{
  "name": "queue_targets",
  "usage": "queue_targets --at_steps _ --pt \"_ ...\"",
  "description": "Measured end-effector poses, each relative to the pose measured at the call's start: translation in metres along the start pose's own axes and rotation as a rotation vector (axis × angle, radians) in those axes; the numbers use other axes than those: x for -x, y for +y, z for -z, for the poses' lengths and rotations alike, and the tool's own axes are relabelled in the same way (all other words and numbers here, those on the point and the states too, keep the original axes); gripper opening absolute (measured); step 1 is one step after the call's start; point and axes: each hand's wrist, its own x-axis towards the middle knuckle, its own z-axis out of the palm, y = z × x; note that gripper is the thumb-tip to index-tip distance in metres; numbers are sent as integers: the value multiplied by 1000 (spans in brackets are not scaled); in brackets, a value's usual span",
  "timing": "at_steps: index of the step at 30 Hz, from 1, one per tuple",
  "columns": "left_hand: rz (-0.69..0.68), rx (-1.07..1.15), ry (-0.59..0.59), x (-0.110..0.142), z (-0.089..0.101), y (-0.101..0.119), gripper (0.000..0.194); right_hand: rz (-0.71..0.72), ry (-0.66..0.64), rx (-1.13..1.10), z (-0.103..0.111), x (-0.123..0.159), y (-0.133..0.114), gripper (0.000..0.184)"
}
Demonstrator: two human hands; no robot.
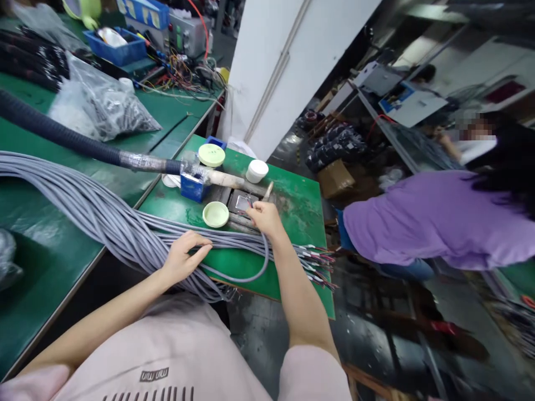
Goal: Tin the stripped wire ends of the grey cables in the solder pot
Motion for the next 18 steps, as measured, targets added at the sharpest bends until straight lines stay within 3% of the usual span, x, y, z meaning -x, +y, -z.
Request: queue_targets --at_steps 3,7,18 --pt "-100 -76 -45 2 -1 -3 13 -54 10 54 6 -22 23 25" --pt "-120 -93 -47 1 -4 -3 13 -102 14 124 5 -42 43 23" --pt "-127 -99 -56 0 -3 -5 10 -148 8 281 0 -71 65 21"
